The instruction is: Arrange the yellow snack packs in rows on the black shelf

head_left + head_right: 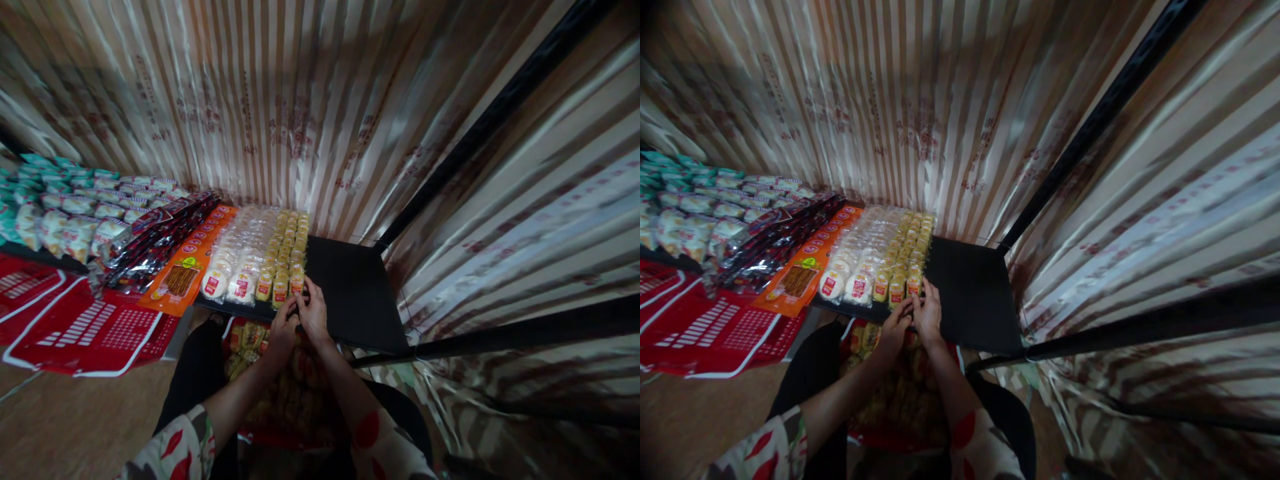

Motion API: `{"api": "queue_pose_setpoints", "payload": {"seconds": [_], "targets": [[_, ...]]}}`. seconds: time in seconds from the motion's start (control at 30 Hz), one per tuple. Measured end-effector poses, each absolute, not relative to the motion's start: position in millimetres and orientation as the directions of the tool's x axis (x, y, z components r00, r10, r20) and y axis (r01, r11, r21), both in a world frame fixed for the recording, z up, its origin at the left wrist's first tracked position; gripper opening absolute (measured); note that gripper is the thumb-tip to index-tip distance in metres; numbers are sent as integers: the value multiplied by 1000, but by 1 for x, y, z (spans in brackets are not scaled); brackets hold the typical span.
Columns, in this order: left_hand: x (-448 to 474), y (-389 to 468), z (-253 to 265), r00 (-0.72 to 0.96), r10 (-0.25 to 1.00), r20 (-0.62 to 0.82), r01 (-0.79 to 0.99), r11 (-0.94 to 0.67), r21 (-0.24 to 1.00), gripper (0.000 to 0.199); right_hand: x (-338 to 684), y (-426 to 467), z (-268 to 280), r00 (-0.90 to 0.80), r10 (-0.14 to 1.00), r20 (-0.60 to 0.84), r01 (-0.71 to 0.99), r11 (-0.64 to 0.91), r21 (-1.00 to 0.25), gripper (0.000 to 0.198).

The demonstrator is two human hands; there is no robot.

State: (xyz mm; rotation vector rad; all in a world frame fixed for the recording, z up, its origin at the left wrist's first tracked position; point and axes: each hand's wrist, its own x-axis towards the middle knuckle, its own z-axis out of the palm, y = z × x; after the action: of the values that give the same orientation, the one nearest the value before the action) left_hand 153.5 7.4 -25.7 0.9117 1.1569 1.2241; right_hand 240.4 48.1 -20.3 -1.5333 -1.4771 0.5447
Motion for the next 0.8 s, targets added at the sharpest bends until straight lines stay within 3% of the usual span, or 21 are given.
{"api": "queue_pose_setpoints", "payload": {"seconds": [0.2,0.5,0.67,0.8], "targets": [[155,5,-21,-42,992,-122,-164,114,980,46,240,49,-25,163,937,309,602,154,-783,48],[152,5,-27,-47,982,-181,-249,164,954,46,240,48,-35,110,914,391,714,201,-671,48],[151,7,-28,-72,989,-128,-221,109,969,37,240,50,-34,74,927,368,755,189,-628,50],[150,1,-23,-140,985,-98,-127,80,989,25,241,45,-30,114,923,367,721,177,-670,53]]}}
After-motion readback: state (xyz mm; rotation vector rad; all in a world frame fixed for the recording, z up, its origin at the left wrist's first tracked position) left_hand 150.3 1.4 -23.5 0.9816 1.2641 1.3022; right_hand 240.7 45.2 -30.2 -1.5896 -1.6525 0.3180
